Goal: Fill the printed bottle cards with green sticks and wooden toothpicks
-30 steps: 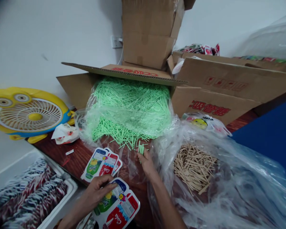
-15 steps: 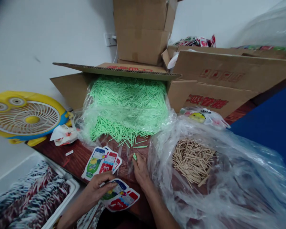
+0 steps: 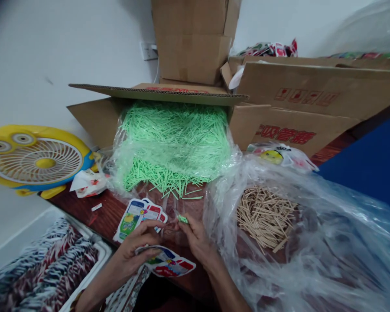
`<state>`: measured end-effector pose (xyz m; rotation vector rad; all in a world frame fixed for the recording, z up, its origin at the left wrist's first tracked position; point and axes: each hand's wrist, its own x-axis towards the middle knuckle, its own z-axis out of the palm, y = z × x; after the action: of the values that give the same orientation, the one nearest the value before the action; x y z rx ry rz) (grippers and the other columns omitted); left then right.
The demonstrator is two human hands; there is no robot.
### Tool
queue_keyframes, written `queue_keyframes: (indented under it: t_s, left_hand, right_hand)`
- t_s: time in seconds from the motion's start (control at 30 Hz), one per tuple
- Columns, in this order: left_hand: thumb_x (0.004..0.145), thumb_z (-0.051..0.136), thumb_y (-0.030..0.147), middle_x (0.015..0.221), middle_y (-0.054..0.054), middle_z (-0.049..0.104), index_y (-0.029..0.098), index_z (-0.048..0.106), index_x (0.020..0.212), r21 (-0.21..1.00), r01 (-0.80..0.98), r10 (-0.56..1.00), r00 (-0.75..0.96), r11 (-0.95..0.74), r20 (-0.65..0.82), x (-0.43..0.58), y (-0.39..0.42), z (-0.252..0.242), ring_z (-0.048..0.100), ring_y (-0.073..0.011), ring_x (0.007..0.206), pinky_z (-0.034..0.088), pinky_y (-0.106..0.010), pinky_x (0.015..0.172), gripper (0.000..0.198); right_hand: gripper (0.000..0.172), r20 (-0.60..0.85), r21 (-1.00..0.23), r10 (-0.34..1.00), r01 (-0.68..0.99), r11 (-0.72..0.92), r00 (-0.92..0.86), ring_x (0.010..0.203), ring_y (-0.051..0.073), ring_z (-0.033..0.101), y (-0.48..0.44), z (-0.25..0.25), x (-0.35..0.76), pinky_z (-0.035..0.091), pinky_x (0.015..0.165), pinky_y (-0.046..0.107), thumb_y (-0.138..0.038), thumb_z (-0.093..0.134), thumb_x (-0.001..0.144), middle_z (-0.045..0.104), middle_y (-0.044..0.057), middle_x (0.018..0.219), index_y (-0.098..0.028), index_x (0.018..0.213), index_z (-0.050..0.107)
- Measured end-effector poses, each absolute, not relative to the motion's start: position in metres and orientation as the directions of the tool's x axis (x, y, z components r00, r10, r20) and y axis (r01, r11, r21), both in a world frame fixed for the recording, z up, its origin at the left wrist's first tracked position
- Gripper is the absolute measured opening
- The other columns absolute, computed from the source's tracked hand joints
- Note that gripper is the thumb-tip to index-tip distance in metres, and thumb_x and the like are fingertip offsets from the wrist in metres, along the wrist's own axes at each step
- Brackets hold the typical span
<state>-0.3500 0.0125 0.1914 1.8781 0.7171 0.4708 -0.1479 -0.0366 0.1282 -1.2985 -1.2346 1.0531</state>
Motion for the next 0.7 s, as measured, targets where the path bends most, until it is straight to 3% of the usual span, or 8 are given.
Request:
queue_keyframes:
  t_s: [0.17, 0.37, 0.53, 0.7]
  left_hand:
    - [0.088, 0.057, 0.022, 0.135, -0.007, 0.049, 0.022, 0.070, 0.085, 0.907, 0.251, 0.626, 0.779, -0.337, 0.017, -0.345, 0.006, 0.213, 0.054, -0.0216, 0.109, 0.040, -0.034, 0.098, 0.013]
    - [0.089, 0.057, 0.023, 0.129, -0.009, 0.056, 0.022, 0.070, 0.087, 0.915, 0.205, 0.587, 0.809, -0.348, 0.042, -0.339, 0.001, 0.223, 0.057, -0.0215, 0.106, 0.043, -0.034, 0.095, 0.014]
    - [0.089, 0.055, 0.020, 0.127, -0.008, 0.056, 0.022, 0.069, 0.089, 0.908, 0.228, 0.598, 0.801, -0.351, 0.030, -0.343, -0.004, 0.221, 0.059, -0.0186, 0.098, 0.045, -0.031, 0.091, 0.014]
    - [0.090, 0.055, 0.020, 0.126, -0.008, 0.055, 0.022, 0.069, 0.090, 0.901, 0.231, 0.598, 0.800, -0.367, 0.038, -0.345, -0.005, 0.221, 0.058, -0.0192, 0.100, 0.045, -0.032, 0.092, 0.015]
  right_hand:
    - [0.023, 0.040, -0.997, 0.999, 0.067, 0.042, -0.033, 0.075, 0.014, 0.055, -0.051, 0.150, -0.152, 0.043, 0.070, 0.024, -0.034, 0.043, 0.095, 0.059, -0.001, 0.080, -0.021, 0.096, 0.063]
    - [0.026, 0.115, -0.983, 0.987, 0.133, 0.129, -0.111, 0.086, 0.017, 0.058, -0.057, 0.157, -0.155, 0.046, 0.079, 0.027, -0.034, 0.044, 0.094, 0.062, 0.002, 0.091, -0.024, 0.111, 0.061]
    - [0.022, 0.142, -0.978, 0.983, 0.138, 0.158, -0.119, 0.077, 0.015, 0.055, -0.060, 0.159, -0.156, 0.045, 0.074, 0.025, -0.034, 0.043, 0.095, 0.058, 0.001, 0.081, -0.023, 0.096, 0.062]
    - [0.017, 0.140, -0.981, 0.982, 0.121, 0.155, -0.125, 0.078, 0.014, 0.053, -0.060, 0.161, -0.156, 0.042, 0.076, 0.024, -0.028, 0.045, 0.094, 0.058, -0.001, 0.085, -0.022, 0.086, 0.058]
